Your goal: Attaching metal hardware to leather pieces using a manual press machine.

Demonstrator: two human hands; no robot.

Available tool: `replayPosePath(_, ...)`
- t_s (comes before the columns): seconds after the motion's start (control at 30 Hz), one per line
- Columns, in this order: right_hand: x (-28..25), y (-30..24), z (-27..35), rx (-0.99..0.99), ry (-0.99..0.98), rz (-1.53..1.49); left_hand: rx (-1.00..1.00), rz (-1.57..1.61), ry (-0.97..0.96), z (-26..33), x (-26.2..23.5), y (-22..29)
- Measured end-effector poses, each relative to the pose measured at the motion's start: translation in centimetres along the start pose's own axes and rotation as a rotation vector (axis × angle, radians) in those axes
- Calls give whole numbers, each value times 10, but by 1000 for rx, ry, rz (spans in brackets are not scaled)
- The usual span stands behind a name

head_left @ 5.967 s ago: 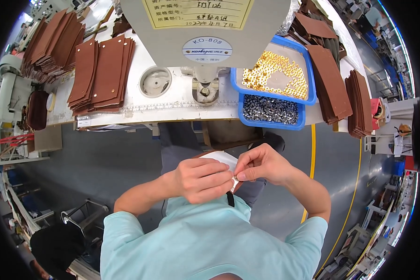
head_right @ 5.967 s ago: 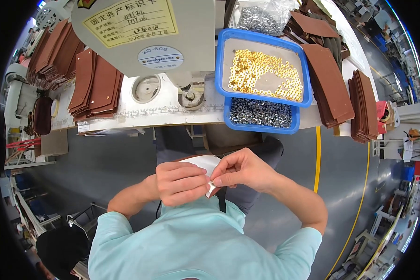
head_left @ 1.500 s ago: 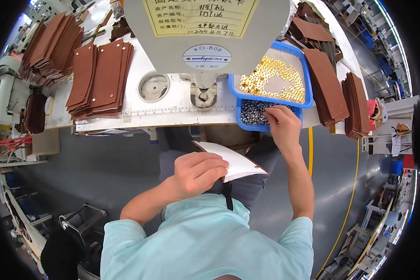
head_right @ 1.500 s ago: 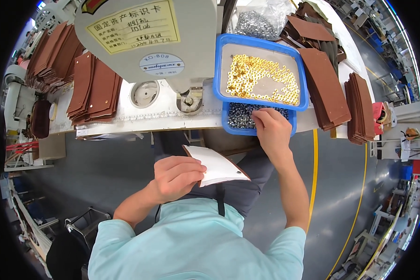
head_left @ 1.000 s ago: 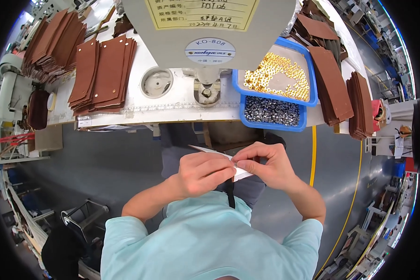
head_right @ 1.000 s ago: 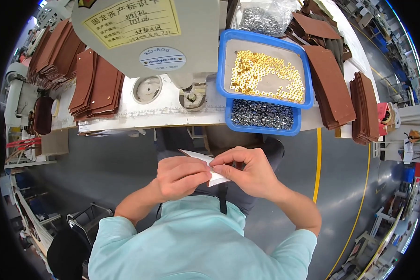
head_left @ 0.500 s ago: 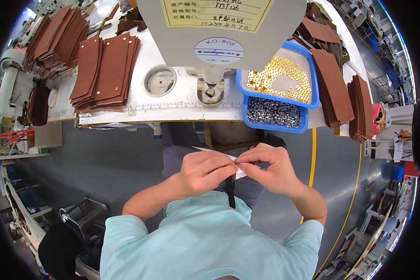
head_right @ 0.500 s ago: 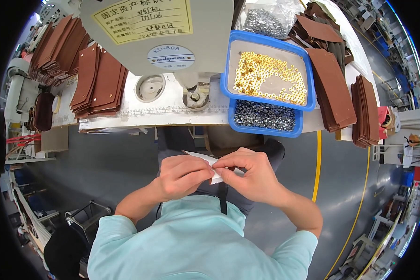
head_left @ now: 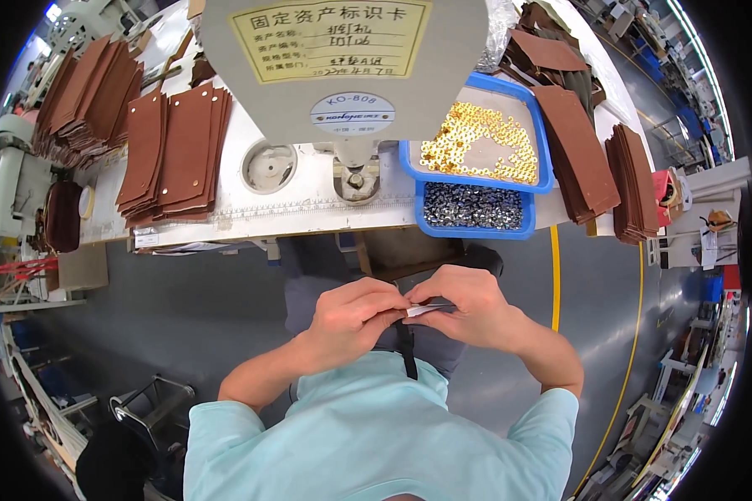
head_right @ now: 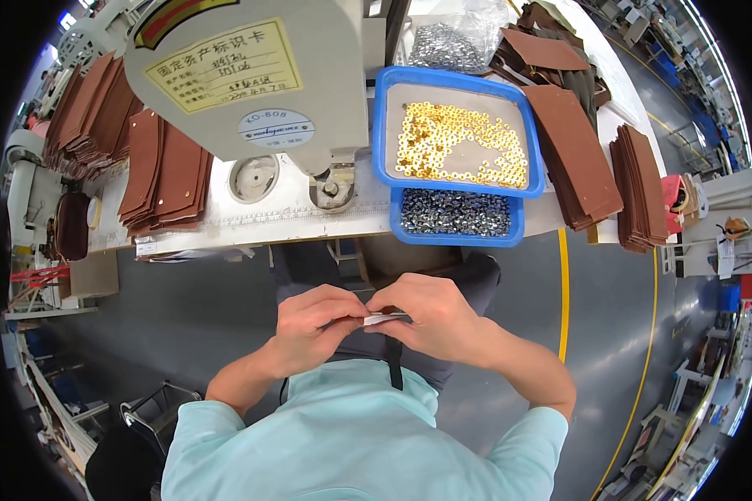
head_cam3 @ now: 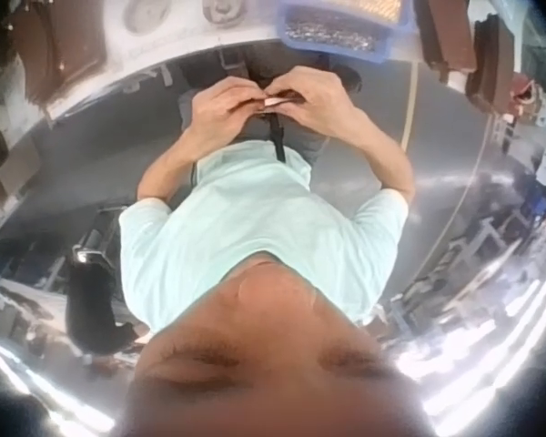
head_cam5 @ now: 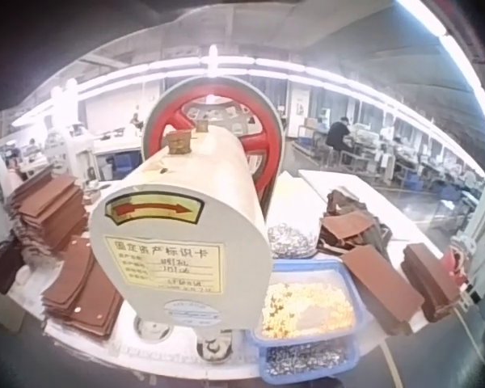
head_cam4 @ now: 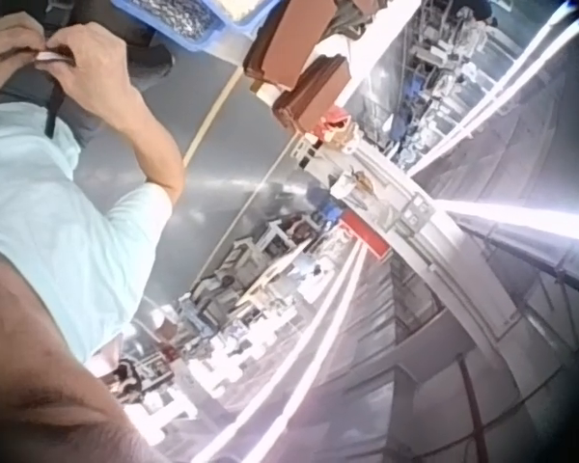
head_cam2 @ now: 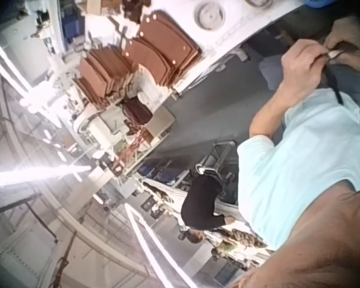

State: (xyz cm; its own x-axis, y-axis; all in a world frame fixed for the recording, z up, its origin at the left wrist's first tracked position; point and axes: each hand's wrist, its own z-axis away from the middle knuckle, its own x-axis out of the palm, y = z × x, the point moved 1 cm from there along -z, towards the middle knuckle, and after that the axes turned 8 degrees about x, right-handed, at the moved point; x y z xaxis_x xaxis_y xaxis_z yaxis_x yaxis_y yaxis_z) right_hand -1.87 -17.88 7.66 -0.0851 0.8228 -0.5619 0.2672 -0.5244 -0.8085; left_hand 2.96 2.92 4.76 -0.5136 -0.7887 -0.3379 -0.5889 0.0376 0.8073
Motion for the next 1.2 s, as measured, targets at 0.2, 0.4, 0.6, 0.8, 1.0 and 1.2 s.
replayPosePath(0.2, 5, 6, 1, -45, 40, -50, -7, 16, -14, 0, 1, 1)
replayPosePath(0.4, 11, 11, 6, -60, 95, -106, -80, 112, -26, 0, 2, -1)
replayPosePath(0.6, 10, 7, 6, -42, 135, -101, -101, 136, -40, 0, 4, 1)
replayPosePath(0.8, 8, 6, 7, -86, 152, -70, -253, 164, -58, -10, 9, 12)
replayPosePath(1.0, 10, 6, 10, -139, 142, -86, -55, 20, -177, -8, 8, 0)
replayPosePath(1.2, 10, 5, 11, 77, 77, -153, -162, 49, -208, -11, 2, -5)
